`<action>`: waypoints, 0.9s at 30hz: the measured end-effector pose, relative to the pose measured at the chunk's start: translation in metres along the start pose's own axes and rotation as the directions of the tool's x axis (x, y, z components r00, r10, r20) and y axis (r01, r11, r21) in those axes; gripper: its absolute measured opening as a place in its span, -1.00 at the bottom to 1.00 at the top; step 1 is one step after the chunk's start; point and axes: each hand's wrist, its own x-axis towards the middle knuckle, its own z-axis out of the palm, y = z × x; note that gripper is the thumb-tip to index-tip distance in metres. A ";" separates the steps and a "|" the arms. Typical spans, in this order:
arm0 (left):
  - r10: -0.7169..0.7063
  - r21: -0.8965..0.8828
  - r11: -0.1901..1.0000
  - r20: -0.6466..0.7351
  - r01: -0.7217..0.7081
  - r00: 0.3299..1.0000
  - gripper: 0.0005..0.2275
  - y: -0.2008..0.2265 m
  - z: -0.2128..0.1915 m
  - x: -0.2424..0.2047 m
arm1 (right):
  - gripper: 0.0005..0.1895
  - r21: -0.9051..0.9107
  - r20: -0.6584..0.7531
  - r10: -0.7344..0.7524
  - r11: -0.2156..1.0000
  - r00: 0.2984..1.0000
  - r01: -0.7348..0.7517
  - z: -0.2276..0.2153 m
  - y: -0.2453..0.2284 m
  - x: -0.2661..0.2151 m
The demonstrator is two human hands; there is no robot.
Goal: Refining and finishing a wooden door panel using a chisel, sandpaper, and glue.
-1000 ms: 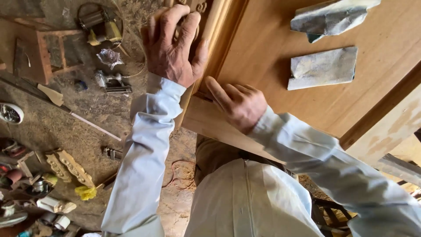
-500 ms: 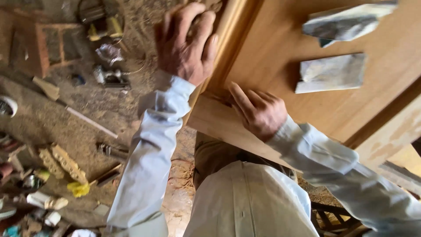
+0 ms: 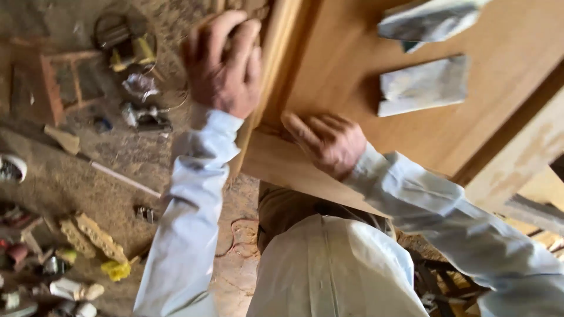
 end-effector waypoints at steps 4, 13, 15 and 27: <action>-0.009 0.041 0.999 0.067 0.006 0.998 -0.78 -0.002 -0.003 -0.001 | -0.54 0.048 0.206 0.135 0.988 0.969 -0.147 -0.078 0.001 -0.051; -0.162 -0.193 0.965 0.092 0.177 0.982 -0.74 0.106 -0.022 -0.025 | -0.42 0.318 -0.357 0.829 0.540 0.429 -0.779 -0.135 -0.079 -0.126; -0.051 -0.861 0.423 0.289 0.283 0.956 -0.44 0.177 -0.021 -0.074 | -0.57 0.007 -0.610 0.665 0.549 0.432 -0.836 -0.090 -0.100 -0.138; 0.285 -0.623 0.479 0.777 0.618 0.561 -0.80 0.070 -0.009 -0.010 | -0.42 0.475 -0.110 0.905 0.410 0.410 -0.778 -0.059 -0.171 -0.098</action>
